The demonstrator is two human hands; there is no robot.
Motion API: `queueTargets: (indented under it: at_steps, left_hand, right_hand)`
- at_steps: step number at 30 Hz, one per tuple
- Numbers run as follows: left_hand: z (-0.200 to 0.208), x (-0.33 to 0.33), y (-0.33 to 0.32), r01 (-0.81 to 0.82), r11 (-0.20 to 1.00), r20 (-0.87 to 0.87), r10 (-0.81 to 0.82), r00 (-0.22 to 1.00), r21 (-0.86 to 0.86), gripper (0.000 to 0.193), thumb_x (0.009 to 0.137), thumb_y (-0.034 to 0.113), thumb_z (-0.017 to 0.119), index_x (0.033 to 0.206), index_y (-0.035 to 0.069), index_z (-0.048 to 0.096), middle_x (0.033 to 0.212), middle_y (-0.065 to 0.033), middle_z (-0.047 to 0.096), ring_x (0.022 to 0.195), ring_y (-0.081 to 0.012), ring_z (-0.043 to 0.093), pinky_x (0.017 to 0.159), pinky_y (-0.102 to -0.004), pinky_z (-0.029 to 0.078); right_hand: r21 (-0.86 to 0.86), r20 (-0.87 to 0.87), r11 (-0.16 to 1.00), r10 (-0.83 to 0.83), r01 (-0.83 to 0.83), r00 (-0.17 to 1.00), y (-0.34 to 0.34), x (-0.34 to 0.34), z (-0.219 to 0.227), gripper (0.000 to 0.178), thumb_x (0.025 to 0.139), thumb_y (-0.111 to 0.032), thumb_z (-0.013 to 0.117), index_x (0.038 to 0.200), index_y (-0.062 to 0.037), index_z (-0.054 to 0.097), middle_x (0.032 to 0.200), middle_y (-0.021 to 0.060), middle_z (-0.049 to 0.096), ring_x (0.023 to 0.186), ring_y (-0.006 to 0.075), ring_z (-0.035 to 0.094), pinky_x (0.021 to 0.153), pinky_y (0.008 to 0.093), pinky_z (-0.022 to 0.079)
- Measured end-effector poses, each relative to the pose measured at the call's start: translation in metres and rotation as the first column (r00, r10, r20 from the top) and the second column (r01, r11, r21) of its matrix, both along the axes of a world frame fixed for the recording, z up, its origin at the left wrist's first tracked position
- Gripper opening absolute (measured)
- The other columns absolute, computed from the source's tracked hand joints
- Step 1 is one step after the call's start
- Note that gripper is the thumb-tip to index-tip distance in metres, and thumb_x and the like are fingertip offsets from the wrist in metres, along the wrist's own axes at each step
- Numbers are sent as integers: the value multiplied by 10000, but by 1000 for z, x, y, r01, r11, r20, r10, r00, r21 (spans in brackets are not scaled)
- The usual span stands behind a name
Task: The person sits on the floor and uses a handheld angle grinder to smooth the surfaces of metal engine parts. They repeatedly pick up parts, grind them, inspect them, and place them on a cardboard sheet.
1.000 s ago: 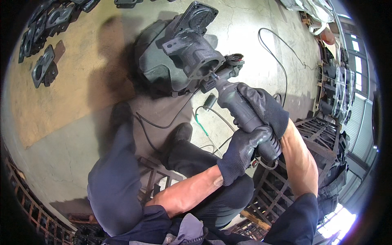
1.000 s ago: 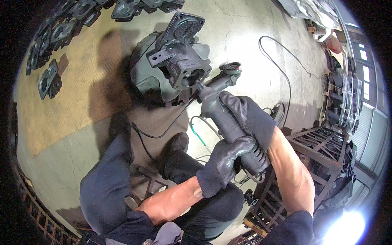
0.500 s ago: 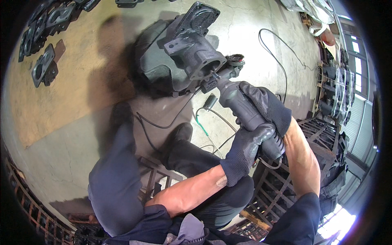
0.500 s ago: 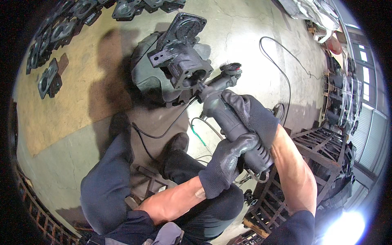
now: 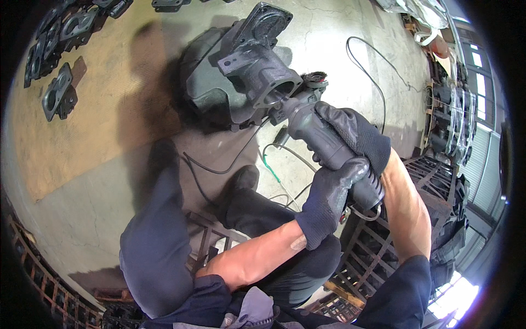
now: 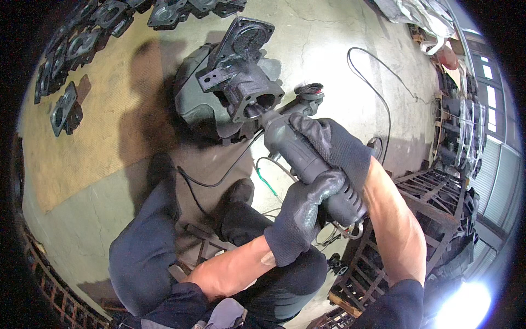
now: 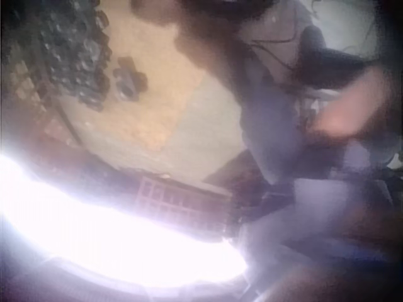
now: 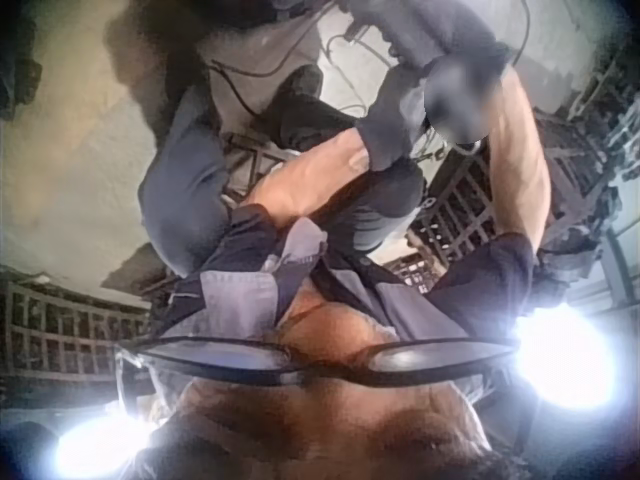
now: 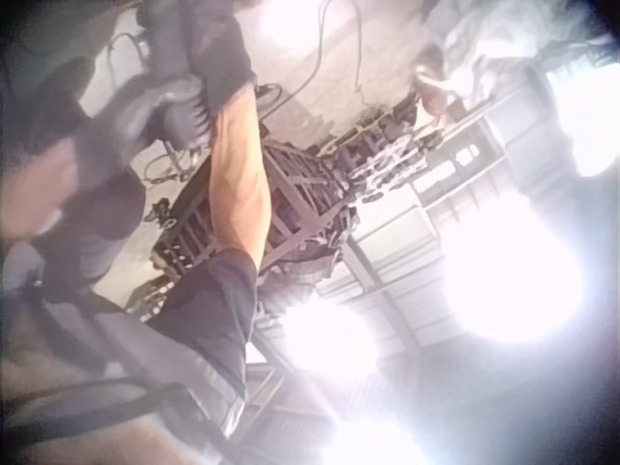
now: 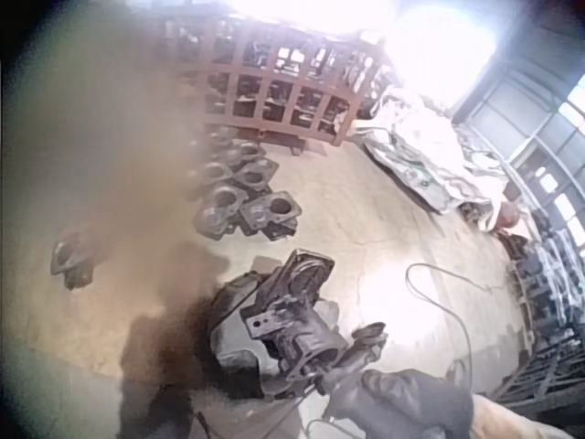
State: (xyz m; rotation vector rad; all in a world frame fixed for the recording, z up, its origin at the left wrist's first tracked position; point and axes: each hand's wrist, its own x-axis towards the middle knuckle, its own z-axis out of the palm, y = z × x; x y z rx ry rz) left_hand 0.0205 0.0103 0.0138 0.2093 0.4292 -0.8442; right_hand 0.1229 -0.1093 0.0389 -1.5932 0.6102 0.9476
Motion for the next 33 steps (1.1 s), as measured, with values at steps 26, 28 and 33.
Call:
queueTargets:
  at_steps: [26,28,33]
  left_hand:
    - [0,16,-10,-49,996,-199,34,979,-73,278,960,175,689,1175,0,659,1057,-69,680,953,-160,665,913,-319,532]
    - [2,14,-9,-71,997,-193,63,979,-34,279,960,172,690,1176,-3,660,1060,-71,680,954,-162,666,913,-317,531]
    - [-1,14,-8,-84,996,-136,85,987,9,300,963,175,690,1198,-7,652,1088,-72,676,973,-168,667,921,-319,533]
  right_hand:
    - [-6,15,974,227,-227,974,-5,20,2,355,1045,-298,561,1235,-5,620,1020,96,727,851,136,706,731,254,594]
    - [122,5,985,123,-123,992,-2,18,-3,346,1014,-280,612,1210,5,631,980,101,726,809,138,710,696,262,603]
    - [144,72,975,161,-170,984,1,22,-2,321,997,-219,639,1225,6,623,984,94,724,815,130,707,707,266,608]
